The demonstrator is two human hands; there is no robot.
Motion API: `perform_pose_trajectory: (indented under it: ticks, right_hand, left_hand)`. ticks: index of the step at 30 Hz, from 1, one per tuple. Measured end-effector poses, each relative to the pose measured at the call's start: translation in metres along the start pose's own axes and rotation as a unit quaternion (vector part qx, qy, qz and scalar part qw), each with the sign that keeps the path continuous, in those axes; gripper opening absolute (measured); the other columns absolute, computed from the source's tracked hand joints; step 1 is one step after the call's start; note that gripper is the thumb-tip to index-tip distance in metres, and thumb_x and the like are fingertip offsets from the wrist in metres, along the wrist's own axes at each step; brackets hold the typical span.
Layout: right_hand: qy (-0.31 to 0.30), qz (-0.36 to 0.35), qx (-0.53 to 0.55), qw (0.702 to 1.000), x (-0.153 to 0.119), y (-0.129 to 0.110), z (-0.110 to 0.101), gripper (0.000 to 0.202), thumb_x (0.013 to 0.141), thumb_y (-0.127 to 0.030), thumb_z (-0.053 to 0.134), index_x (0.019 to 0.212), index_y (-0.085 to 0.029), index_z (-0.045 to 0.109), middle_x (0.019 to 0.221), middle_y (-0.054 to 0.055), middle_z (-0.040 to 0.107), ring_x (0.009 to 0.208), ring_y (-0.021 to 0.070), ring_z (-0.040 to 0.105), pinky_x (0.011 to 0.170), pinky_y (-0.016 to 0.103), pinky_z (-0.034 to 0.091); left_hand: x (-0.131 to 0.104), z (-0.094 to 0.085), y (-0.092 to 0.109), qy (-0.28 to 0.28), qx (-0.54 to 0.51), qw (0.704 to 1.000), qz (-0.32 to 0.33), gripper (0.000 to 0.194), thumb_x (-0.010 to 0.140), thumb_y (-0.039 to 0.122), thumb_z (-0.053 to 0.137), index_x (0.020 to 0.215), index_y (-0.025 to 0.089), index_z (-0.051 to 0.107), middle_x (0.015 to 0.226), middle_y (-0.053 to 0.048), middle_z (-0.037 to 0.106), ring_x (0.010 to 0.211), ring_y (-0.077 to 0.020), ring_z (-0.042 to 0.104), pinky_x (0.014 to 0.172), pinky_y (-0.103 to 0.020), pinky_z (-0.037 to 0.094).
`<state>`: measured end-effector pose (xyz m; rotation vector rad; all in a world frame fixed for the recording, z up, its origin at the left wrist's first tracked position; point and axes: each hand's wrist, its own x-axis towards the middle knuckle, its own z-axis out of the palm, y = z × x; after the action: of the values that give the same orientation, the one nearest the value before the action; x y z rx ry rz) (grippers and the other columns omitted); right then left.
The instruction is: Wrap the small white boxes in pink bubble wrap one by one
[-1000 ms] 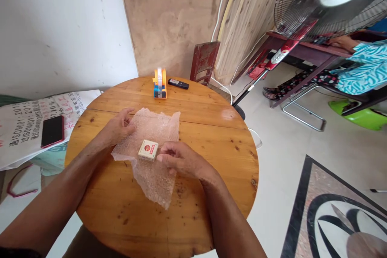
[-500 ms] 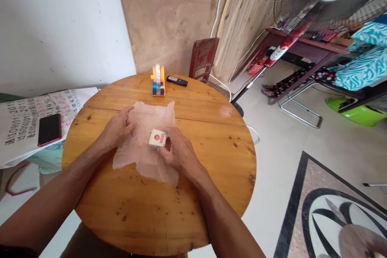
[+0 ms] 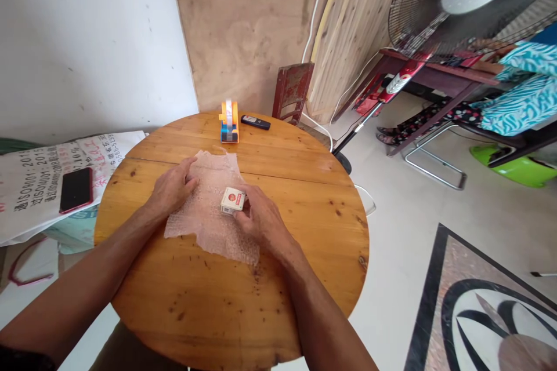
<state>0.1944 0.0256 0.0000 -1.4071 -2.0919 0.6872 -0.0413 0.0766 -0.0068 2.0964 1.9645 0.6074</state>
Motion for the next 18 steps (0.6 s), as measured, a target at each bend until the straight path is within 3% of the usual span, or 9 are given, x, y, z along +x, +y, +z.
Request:
perform_pose_trajectory:
  ticks: [2,4,5,7,10,14,16,18]
  right_hand:
    - [-0.006,0.01,0.004,1.0,0.0,0.001,-0.002,0.045,0.075,-0.014,0.061,0.12,-0.021,0.056,0.103,0.005,0.068,0.084,0.018,0.063,0.074,0.03,0.047]
    - [-0.009,0.013,0.006,1.0,0.001,0.003,-0.002,0.046,0.075,-0.013,0.061,0.12,-0.021,0.056,0.103,0.005,0.068,0.084,0.0178,0.062,0.074,0.03,0.047]
    - [-0.01,0.011,0.007,1.0,0.001,0.003,-0.002,0.047,0.075,-0.012,0.06,0.121,-0.021,0.056,0.104,0.005,0.068,0.084,0.0177,0.062,0.074,0.03,0.047]
    - [-0.013,0.005,0.014,1.0,0.001,0.002,-0.003,0.048,0.074,-0.01,0.06,0.121,-0.022,0.056,0.103,0.004,0.068,0.084,0.0174,0.062,0.074,0.03,0.048]
    - [-0.018,0.01,0.027,0.999,-0.002,-0.004,-0.011,0.047,0.074,-0.011,0.06,0.119,-0.021,0.058,0.099,0.004,0.069,0.082,0.0169,0.063,0.072,0.03,0.05]
    - [0.035,0.019,0.017,0.999,-0.02,-0.007,-0.04,0.037,0.08,-0.021,0.06,0.116,-0.021,0.059,0.105,0.007,0.069,0.086,0.019,0.065,0.072,0.032,0.053]
    - [0.075,0.041,-0.024,0.996,-0.034,0.003,-0.058,0.039,0.082,-0.027,0.06,0.12,-0.021,0.057,0.106,0.009,0.069,0.085,0.0209,0.066,0.072,0.035,0.054]
    - [0.071,0.097,-0.07,0.99,-0.049,0.02,-0.074,0.044,0.081,-0.027,0.059,0.124,-0.021,0.055,0.103,0.009,0.07,0.085,0.0229,0.067,0.072,0.038,0.055]
  left_hand:
    - [-0.002,-0.002,0.001,0.063,-0.021,0.997,0.036,0.051,0.085,0.025,0.05,0.135,0.013,0.05,0.109,-0.015,0.063,0.108,-0.0315,0.058,0.094,-0.043,0.046]
    - [-0.007,-0.003,0.004,0.096,-0.072,0.986,0.118,0.048,0.083,0.021,0.05,0.13,0.014,0.055,0.12,-0.015,0.06,0.118,-0.031,0.052,0.103,-0.045,0.04]
    - [-0.011,-0.003,0.007,0.081,-0.108,0.976,0.169,0.05,0.081,0.018,0.05,0.131,0.015,0.054,0.125,-0.014,0.059,0.122,-0.0294,0.051,0.108,-0.044,0.038]
    - [-0.019,0.0,0.012,-0.03,-0.183,0.947,0.262,0.068,0.075,0.012,0.05,0.142,0.019,0.043,0.136,-0.01,0.055,0.128,-0.0255,0.048,0.111,-0.04,0.036]
    - [-0.027,0.009,0.019,-0.171,-0.224,0.909,0.305,0.09,0.07,0.013,0.054,0.153,0.017,0.018,0.148,-0.013,0.044,0.133,-0.0272,0.045,0.111,-0.04,0.036]
    - [-0.027,0.016,0.023,-0.214,-0.2,0.91,0.293,0.097,0.069,0.032,0.068,0.152,0.014,0.02,0.15,-0.018,0.041,0.136,-0.0336,0.04,0.113,-0.047,0.032]
    - [-0.025,0.016,0.023,-0.22,-0.169,0.914,0.297,0.102,0.068,0.039,0.071,0.152,0.011,0.021,0.152,-0.02,0.036,0.14,-0.0358,0.034,0.115,-0.048,0.028]
    - [-0.024,0.016,0.023,-0.214,-0.146,0.913,0.317,0.102,0.068,0.04,0.07,0.152,0.01,0.021,0.155,-0.021,0.032,0.143,-0.036,0.029,0.117,-0.048,0.024]
